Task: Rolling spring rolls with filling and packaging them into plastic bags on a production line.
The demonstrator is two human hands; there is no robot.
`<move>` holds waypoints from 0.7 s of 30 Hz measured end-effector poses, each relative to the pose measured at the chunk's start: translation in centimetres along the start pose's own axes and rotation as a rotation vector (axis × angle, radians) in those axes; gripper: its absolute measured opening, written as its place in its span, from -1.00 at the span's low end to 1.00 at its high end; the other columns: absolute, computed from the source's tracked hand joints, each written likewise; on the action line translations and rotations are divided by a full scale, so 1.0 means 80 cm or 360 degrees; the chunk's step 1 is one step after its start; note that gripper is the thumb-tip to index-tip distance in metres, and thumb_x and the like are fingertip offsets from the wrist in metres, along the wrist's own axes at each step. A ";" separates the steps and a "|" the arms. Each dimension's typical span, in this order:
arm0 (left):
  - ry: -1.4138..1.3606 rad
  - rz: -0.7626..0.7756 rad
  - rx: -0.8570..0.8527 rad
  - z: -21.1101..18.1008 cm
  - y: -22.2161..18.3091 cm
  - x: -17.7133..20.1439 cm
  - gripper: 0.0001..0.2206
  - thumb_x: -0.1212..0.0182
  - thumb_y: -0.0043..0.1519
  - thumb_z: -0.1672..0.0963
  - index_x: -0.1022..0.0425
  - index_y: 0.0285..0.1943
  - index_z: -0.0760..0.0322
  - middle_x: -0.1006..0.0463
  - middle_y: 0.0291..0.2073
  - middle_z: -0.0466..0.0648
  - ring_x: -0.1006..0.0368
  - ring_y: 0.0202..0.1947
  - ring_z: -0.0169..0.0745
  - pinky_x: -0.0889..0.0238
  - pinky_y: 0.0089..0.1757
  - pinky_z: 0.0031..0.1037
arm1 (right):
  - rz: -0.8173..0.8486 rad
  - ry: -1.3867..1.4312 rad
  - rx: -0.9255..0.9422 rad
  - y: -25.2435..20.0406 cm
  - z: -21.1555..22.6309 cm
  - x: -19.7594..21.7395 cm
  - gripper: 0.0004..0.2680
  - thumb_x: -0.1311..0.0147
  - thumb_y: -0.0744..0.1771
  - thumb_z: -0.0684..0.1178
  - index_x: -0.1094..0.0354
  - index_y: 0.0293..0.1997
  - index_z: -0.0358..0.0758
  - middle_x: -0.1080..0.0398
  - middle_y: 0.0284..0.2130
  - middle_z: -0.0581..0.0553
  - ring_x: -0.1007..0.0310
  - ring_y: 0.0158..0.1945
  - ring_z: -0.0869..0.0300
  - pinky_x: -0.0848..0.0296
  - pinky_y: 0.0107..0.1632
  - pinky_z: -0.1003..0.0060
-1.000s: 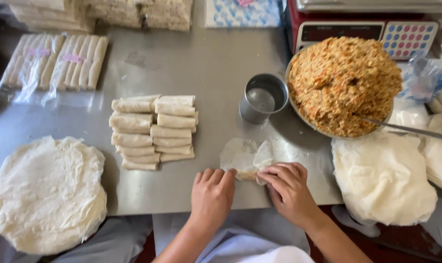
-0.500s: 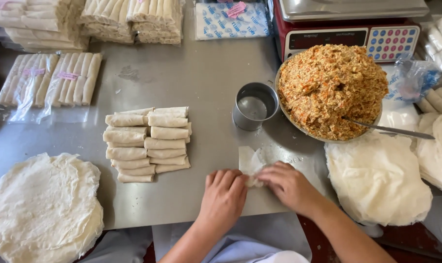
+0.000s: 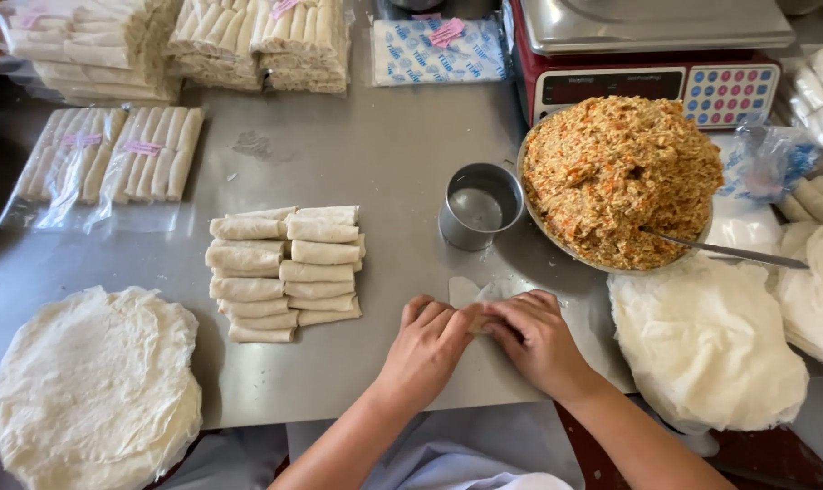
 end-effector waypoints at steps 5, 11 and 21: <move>-0.0121 -0.0047 0.0133 0.025 0.005 -0.009 -0.53 -0.26 0.17 0.18 -0.29 0.28 0.33 -0.58 -0.33 -0.07 -0.47 -0.27 -0.12 -0.12 0.05 -0.22 | -0.0061 -0.0136 0.0320 0.010 0.032 0.004 -0.88 -0.14 0.33 0.00 -0.45 -0.09 -0.07 -0.53 -0.13 0.03 -0.51 -0.06 0.16 -0.18 0.12 0.16; -0.0207 0.0081 0.0213 0.051 0.008 -0.034 -0.38 -0.29 0.13 0.21 -0.17 0.41 0.37 -0.62 -0.35 -0.10 -0.51 -0.28 -0.18 -0.11 0.11 -0.14 | -0.0147 -0.0227 0.0309 0.020 0.036 0.005 -0.91 -0.20 0.30 0.01 -0.50 -0.17 0.00 -0.54 -0.24 0.06 -0.52 -0.10 0.16 -0.24 0.15 0.09; 0.0396 -0.0083 0.0139 0.059 0.148 0.012 -0.50 0.03 0.29 -0.16 -0.60 0.08 0.17 -0.03 0.51 0.08 0.22 0.53 0.18 0.34 0.34 0.23 | 0.0500 -0.0519 -0.0157 0.004 0.015 -0.035 -0.89 -0.05 0.32 -0.01 -0.53 -0.19 0.01 -0.56 -0.21 0.06 -0.49 -0.03 0.20 -0.10 0.28 -0.03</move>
Point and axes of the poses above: each hand's wrist, its own y-axis towards the middle knuckle, its own x-axis out of the back of the hand, z = x × y, the point moved 9 cm from there along y, towards the middle knuckle
